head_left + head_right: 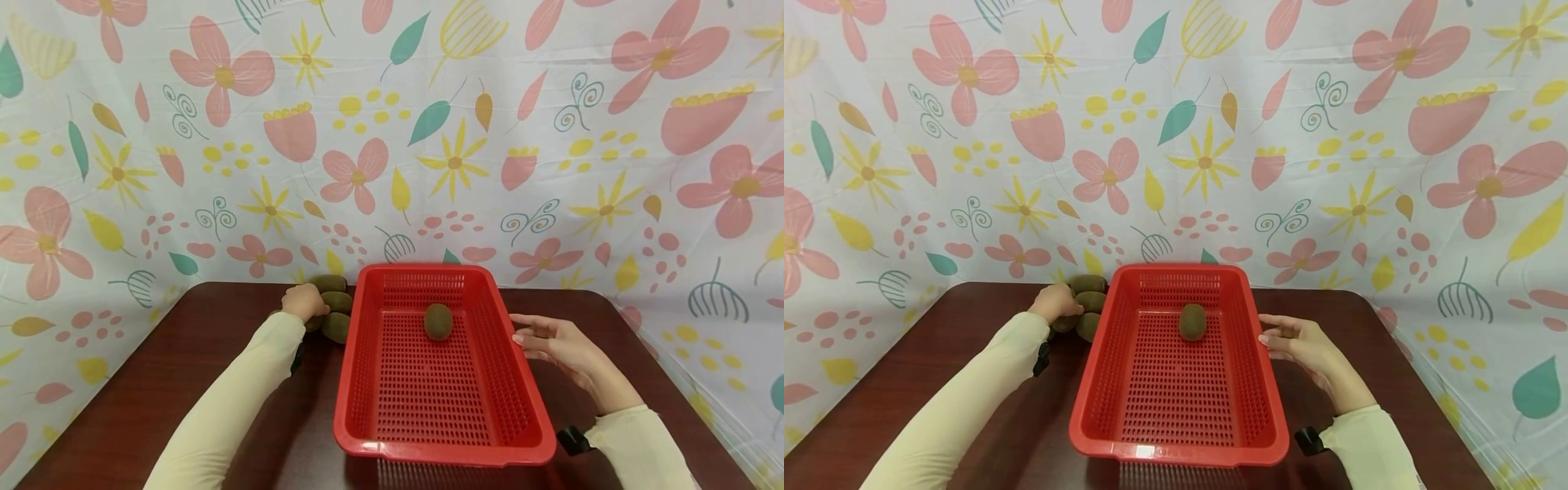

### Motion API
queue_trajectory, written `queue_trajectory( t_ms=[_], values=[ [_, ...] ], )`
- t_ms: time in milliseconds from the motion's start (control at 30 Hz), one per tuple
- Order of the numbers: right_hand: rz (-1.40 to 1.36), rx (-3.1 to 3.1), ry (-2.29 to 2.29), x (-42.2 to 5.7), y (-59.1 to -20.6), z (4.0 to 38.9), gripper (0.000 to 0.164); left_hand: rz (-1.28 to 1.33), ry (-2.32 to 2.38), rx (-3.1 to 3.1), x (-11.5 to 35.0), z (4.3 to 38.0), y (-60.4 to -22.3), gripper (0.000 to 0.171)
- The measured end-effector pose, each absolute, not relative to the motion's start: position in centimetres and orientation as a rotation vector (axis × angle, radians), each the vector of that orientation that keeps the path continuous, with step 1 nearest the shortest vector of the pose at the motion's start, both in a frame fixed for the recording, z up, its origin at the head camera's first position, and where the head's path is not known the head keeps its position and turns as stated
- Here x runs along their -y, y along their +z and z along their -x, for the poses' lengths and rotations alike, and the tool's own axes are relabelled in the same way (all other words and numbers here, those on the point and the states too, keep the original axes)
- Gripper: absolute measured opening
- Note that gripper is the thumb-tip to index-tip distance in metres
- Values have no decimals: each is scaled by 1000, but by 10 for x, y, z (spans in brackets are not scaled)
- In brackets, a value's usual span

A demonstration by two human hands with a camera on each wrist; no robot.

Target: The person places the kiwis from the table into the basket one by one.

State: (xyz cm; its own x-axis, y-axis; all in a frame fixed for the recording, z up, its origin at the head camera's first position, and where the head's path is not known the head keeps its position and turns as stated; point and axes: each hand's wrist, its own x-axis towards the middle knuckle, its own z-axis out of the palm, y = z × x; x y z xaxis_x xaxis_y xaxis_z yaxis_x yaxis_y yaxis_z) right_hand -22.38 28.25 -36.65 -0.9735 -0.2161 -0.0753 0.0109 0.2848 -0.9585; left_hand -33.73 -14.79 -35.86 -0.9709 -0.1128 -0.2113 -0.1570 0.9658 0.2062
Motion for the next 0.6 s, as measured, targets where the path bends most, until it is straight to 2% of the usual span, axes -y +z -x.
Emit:
queue_trajectory(
  t_ms=[600],
  values=[
    [184, -2352, -1769, -282, -365, 223, 64, 131, 400, -2934, 151, 330, -347, 37]
  ],
)
